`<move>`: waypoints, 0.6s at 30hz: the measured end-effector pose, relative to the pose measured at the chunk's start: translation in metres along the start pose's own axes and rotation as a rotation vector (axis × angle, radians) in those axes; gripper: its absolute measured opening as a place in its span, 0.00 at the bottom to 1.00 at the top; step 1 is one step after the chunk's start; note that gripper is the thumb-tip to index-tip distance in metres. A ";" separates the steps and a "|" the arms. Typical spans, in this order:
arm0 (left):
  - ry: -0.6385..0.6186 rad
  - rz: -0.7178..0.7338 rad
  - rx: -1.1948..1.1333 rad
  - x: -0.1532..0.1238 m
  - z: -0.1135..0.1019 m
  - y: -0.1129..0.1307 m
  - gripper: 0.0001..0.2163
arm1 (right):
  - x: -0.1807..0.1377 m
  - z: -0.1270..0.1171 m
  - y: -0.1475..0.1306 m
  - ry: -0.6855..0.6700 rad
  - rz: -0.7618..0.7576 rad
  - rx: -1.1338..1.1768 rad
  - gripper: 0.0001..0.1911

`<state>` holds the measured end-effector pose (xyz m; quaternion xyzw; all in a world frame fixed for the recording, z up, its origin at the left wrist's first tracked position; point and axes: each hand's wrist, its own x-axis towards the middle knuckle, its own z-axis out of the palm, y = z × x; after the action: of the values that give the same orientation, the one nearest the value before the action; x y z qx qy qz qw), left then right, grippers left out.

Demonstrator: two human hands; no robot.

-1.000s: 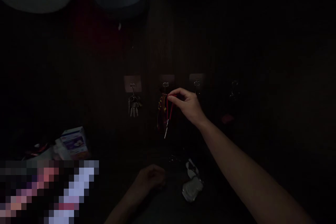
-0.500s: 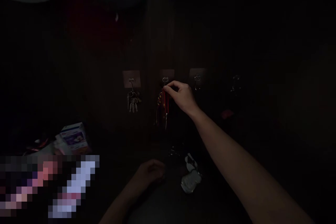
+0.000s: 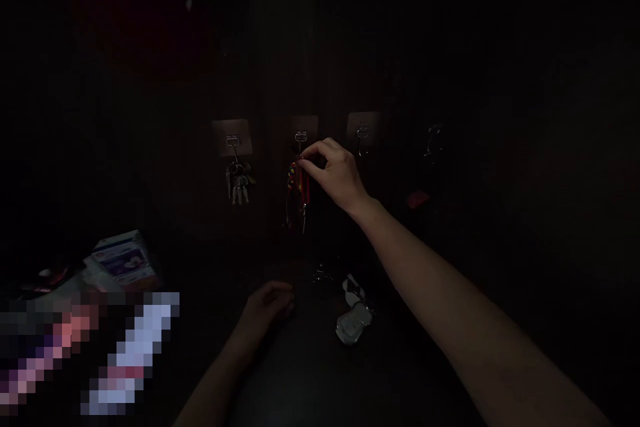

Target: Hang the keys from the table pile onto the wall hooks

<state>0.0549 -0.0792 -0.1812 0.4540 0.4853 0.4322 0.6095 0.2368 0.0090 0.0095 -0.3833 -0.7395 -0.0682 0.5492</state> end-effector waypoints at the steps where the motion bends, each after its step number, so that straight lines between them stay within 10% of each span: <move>1: 0.032 0.004 -0.001 0.000 0.000 0.001 0.15 | 0.000 0.000 0.001 -0.006 0.012 -0.008 0.03; 10: 0.083 0.028 0.023 -0.003 0.002 0.004 0.11 | -0.018 0.010 0.010 0.052 -0.057 -0.034 0.07; 18: 0.044 0.036 0.033 -0.001 -0.002 0.001 0.13 | -0.055 -0.009 0.007 -0.202 -0.098 -0.173 0.26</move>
<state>0.0527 -0.0801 -0.1803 0.4630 0.4976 0.4447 0.5833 0.2539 -0.0180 -0.0370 -0.3977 -0.8002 -0.1196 0.4326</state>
